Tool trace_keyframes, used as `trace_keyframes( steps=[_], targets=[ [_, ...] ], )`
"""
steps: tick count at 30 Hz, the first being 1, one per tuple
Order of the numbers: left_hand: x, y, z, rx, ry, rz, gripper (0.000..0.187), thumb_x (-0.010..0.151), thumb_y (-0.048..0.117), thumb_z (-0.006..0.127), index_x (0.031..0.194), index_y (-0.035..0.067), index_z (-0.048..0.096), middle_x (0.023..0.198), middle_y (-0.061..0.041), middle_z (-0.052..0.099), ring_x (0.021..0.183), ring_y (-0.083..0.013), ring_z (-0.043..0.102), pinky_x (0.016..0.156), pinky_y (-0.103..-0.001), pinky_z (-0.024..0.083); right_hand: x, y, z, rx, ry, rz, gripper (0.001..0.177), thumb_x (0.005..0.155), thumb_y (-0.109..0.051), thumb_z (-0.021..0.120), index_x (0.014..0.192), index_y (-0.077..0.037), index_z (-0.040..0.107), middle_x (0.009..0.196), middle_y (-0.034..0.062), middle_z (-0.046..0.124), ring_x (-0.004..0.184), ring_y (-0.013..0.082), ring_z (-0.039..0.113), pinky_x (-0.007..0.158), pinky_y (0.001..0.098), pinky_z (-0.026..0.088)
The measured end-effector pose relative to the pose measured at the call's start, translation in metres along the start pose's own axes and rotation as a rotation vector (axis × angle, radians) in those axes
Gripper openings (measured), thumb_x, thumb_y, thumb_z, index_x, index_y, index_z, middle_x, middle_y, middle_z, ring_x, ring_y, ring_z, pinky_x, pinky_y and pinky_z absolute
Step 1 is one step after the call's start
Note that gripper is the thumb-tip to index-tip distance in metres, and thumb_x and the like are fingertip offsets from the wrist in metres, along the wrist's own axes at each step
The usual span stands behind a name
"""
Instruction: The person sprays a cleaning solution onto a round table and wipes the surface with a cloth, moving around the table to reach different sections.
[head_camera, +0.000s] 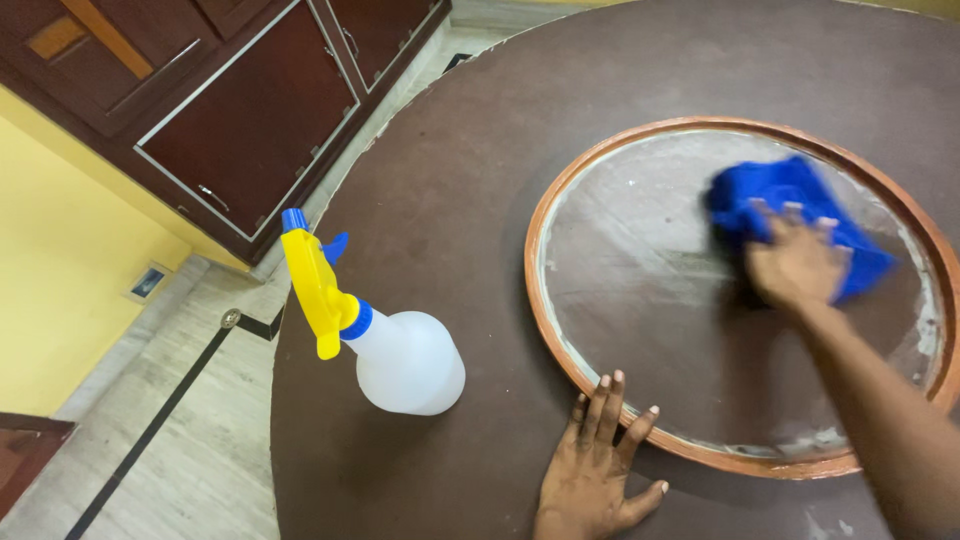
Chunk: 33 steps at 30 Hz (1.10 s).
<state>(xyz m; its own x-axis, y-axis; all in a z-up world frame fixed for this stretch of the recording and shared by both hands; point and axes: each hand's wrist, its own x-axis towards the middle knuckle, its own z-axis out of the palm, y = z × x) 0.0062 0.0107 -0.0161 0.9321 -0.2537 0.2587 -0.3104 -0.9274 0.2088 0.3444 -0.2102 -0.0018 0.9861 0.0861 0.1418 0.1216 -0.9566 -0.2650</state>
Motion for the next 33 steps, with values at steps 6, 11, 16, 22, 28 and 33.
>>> trace_keyframes(
  steps=[6, 11, 16, 22, 28, 33],
  targets=[
    [-0.002, -0.001, -0.001, -0.124, -0.037, -0.028, 0.094, 0.088, 0.06, 0.065, 0.164, 0.016, 0.031, 0.172, -0.029, 0.002, 0.16, -0.0417, 0.001, 0.127, -0.056, 0.008, -0.05, -0.179, 0.019, -0.001, -0.169, -0.301, 0.067, 0.095, -0.04, 0.052, 0.156, -0.05, 0.027, 0.169, -0.002, 0.019, 0.156, 0.0346, 0.011, 0.123, 0.0608, 0.007],
    [-0.001, 0.001, -0.004, -0.103, -0.057, -0.048, 0.092, 0.09, 0.06, 0.064, 0.164, 0.016, 0.03, 0.172, -0.029, 0.003, 0.16, -0.0418, 0.002, 0.127, -0.055, 0.01, -0.096, -0.229, 0.003, 0.077, -0.145, -0.306, 0.071, 0.09, -0.034, 0.057, 0.155, -0.047, 0.031, 0.168, 0.0013, 0.022, 0.154, 0.0368, 0.015, 0.121, 0.0599, 0.01],
    [0.005, 0.003, -0.006, -0.047, -0.106, -0.066, 0.091, 0.088, 0.063, 0.062, 0.16, 0.019, 0.027, 0.169, -0.03, 0.001, 0.159, -0.0401, -0.002, 0.124, -0.056, 0.008, -0.101, -0.227, -0.002, 0.054, -0.069, -0.365, 0.072, 0.09, -0.031, 0.058, 0.156, -0.044, 0.033, 0.167, 0.0051, 0.025, 0.153, 0.0392, 0.019, 0.12, 0.0615, 0.013],
    [0.004, 0.004, -0.012, -0.075, -0.135, -0.091, 0.095, 0.089, 0.064, 0.06, 0.164, 0.019, 0.024, 0.171, -0.027, -0.001, 0.16, -0.0379, -0.007, 0.126, -0.053, 0.005, -0.078, -0.224, 0.009, 0.076, 0.05, -0.385, 0.072, 0.088, -0.028, 0.059, 0.155, -0.042, 0.039, 0.165, 0.0088, 0.032, 0.151, 0.0418, 0.024, 0.118, 0.0651, 0.015],
    [0.009, 0.005, -0.012, -0.012, -0.187, -0.104, 0.099, 0.087, 0.069, 0.059, 0.164, 0.023, 0.017, 0.171, -0.023, -0.005, 0.159, -0.0357, -0.011, 0.127, -0.054, 0.002, -0.041, -0.213, 0.022, 0.132, 0.132, -0.416, 0.068, 0.09, -0.028, 0.063, 0.155, -0.039, 0.045, 0.163, 0.0132, 0.039, 0.149, 0.0459, 0.028, 0.115, 0.0701, 0.018],
    [0.007, 0.007, -0.011, 0.042, -0.228, -0.121, 0.1, 0.087, 0.072, 0.054, 0.165, 0.029, 0.008, 0.17, -0.02, -0.014, 0.158, -0.0334, -0.016, 0.127, -0.052, 0.0, -0.015, -0.203, 0.024, 0.142, 0.067, -0.395, 0.066, 0.092, -0.029, 0.059, 0.155, -0.04, 0.043, 0.164, 0.0117, 0.036, 0.15, 0.0446, 0.025, 0.116, 0.0694, 0.015]
  ],
)
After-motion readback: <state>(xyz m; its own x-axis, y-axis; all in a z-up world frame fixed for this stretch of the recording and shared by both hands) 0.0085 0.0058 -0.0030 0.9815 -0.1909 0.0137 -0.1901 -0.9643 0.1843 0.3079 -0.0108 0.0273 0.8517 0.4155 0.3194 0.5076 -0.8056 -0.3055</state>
